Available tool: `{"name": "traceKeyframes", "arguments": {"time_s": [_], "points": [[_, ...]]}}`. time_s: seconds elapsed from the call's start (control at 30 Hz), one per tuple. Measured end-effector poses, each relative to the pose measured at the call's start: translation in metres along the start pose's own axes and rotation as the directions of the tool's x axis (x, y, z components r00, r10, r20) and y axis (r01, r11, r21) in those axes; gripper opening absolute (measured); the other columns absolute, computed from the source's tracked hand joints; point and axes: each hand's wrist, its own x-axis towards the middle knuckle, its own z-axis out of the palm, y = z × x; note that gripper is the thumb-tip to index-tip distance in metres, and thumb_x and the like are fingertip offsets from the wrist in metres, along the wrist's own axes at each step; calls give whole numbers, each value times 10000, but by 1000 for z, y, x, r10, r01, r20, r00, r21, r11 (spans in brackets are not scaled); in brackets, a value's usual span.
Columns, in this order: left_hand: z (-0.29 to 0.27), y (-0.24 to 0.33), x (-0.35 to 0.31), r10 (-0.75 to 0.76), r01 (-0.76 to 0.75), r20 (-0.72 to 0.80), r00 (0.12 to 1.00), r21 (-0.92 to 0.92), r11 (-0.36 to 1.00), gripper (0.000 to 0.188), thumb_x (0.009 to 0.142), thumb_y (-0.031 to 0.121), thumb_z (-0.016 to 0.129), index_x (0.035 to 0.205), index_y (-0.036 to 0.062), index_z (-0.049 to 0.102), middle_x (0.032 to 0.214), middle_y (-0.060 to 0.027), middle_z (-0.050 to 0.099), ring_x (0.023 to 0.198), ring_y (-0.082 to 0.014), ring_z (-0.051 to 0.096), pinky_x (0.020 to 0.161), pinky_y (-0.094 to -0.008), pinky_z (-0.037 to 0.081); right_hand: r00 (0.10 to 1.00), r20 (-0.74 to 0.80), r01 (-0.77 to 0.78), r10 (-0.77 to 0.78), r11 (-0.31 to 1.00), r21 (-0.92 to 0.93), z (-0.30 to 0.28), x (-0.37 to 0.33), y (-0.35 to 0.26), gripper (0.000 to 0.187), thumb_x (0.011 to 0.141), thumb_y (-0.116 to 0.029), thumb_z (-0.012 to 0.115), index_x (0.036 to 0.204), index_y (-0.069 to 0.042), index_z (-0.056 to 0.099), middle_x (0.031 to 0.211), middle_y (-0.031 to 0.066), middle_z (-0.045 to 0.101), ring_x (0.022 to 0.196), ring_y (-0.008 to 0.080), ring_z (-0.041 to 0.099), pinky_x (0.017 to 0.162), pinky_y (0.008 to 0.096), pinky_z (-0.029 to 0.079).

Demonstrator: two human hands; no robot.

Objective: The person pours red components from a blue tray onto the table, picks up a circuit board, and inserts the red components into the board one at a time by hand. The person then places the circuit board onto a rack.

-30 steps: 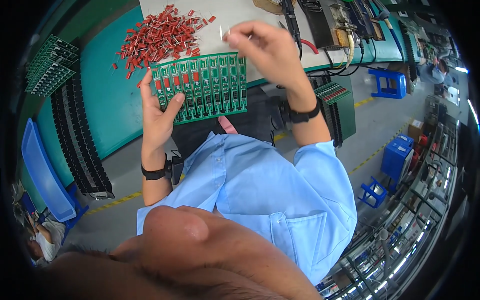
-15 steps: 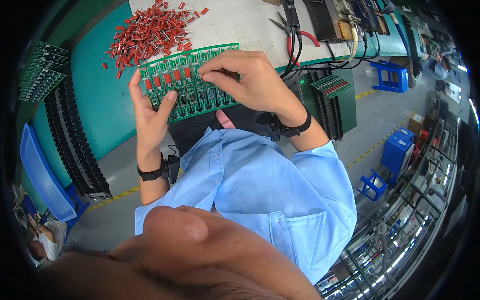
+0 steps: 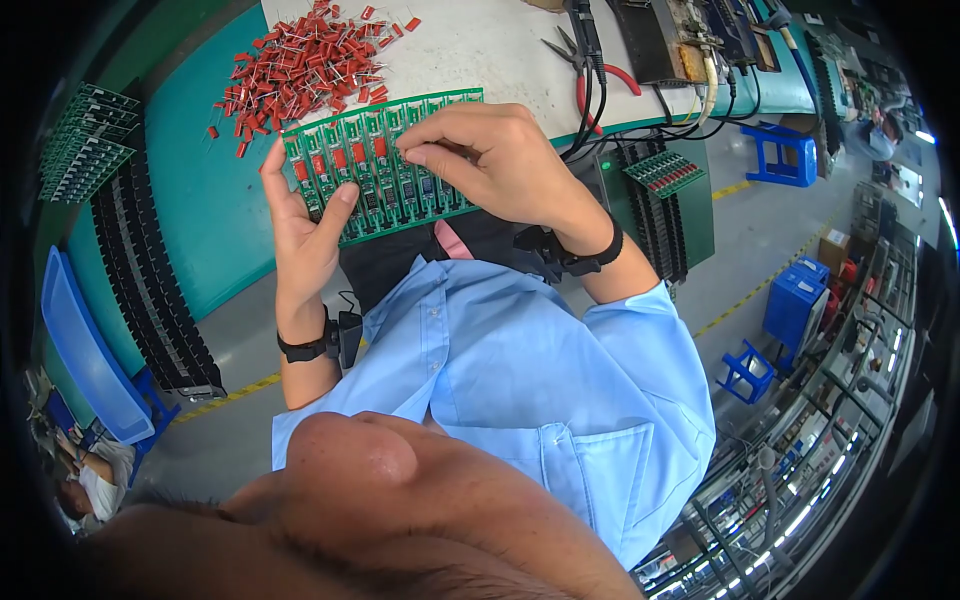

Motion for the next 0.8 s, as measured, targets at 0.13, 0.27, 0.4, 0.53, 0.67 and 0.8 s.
{"name": "traceKeyframes", "arguments": {"time_s": [0.13, 0.27, 0.4, 0.53, 0.67, 0.8], "points": [[0, 0, 0, 7, -7, -1, 1000, -12, 1000, 767, 912, -69, 648, 1512, 40, 182, 1379, -162, 483, 1230, -201, 542, 1026, -356, 462, 1000, -13, 18, -18, 1000, -17, 1, 1, -2, 107, 892, -22, 714, 993, -22, 750, 828, 59, 715, 611, 99, 560, 523, 240, 402], [0, 0, 0, -7, 7, -7, 1000, -25, 1000, 768, 913, -70, 646, 1513, 42, 180, 1377, -161, 486, 1227, -201, 545, 1024, -356, 463, 999, -29, 13, -13, 1000, -19, 2, 1, -3, 110, 890, -21, 718, 995, -22, 750, 820, 59, 711, 606, 95, 554, 527, 239, 404], [-1, -1, -1, -12, 12, -7, 1000, -22, 1000, 769, 914, -72, 641, 1516, 46, 177, 1375, -161, 489, 1225, -202, 548, 1021, -357, 466, 999, -44, -23, 22, 1000, -8, 3, -1, -5, 108, 890, -20, 720, 994, -19, 749, 821, 59, 712, 609, 88, 555, 532, 236, 410], [-1, -1, 0, -1, 1, -2, 1000, -10, 1000, 769, 917, -73, 637, 1519, 50, 173, 1372, -165, 493, 1220, -203, 554, 1017, -358, 470, 997, -59, -49, 49, 999, -4, 4, -2, -6, 108, 887, -21, 724, 993, -15, 748, 819, 57, 713, 610, 83, 556, 538, 232, 417], [0, -1, -1, -1, 1, 0, 1000, -20, 1000, 769, 920, -74, 632, 1521, 52, 169, 1365, -169, 503, 1214, -204, 560, 1015, -359, 472, 996, -60, -60, 59, 998, -12, 4, -2, -7, 110, 882, -22, 730, 990, -11, 747, 818, 57, 712, 606, 80, 552, 539, 232, 419], [0, 0, -1, -12, 12, 5, 1000, -36, 999, 769, 922, -73, 631, 1522, 52, 166, 1359, -172, 512, 1207, -204, 566, 1012, -360, 474, 996, -59, -65, 64, 998, -15, 5, 0, -8, 107, 875, -24, 733, 979, -8, 747, 807, 59, 705, 589, 82, 536, 530, 241, 411]]}}
